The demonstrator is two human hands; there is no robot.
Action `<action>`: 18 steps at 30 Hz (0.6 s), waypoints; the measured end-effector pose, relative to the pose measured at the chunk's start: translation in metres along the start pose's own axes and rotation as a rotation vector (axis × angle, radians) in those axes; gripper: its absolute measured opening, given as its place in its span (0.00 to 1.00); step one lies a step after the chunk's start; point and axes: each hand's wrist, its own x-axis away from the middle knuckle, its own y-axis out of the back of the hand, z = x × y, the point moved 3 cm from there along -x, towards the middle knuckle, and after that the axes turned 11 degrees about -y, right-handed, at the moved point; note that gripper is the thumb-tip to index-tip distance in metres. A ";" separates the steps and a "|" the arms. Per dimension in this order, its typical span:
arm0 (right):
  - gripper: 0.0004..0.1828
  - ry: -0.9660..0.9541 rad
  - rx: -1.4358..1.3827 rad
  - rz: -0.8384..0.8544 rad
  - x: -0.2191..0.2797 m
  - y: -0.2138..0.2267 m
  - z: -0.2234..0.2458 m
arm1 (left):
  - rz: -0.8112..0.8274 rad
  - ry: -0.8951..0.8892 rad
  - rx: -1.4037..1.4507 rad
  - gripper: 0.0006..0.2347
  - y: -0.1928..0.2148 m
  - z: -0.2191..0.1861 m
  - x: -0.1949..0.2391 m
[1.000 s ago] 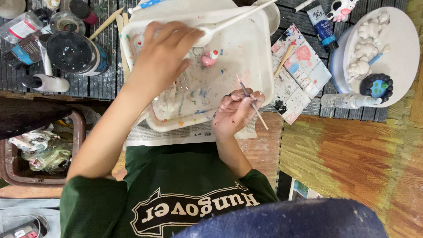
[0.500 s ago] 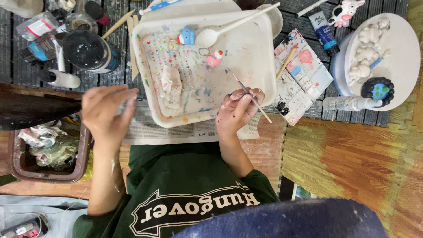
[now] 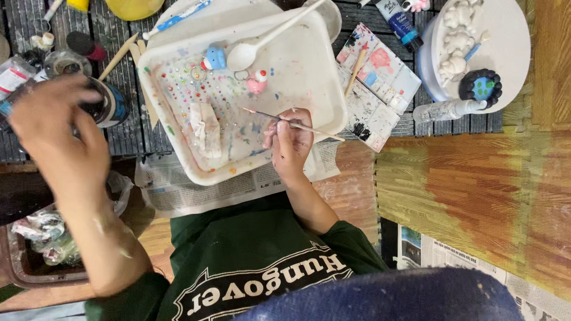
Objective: The person paints a small pink figurine using a fine brush, repeatedly dipping the brush into a black paint container and applying paint to the figurine's surface. The person also wipes the brush on a paper towel and handles a small white cloth during the process.
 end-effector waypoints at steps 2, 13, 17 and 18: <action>0.06 0.000 0.004 -0.008 -0.001 -0.002 0.002 | 0.056 -0.014 -0.039 0.08 0.001 0.017 -0.007; 0.06 0.424 0.182 -0.290 -0.017 0.064 0.056 | 0.137 0.035 -0.001 0.18 -0.024 -0.023 -0.025; 0.04 0.478 0.515 -0.586 -0.076 0.192 0.129 | 0.247 -0.062 0.228 0.20 -0.046 -0.102 -0.010; 0.04 0.429 0.640 -0.509 -0.097 0.217 0.134 | 0.218 -0.105 0.265 0.20 -0.050 -0.124 -0.006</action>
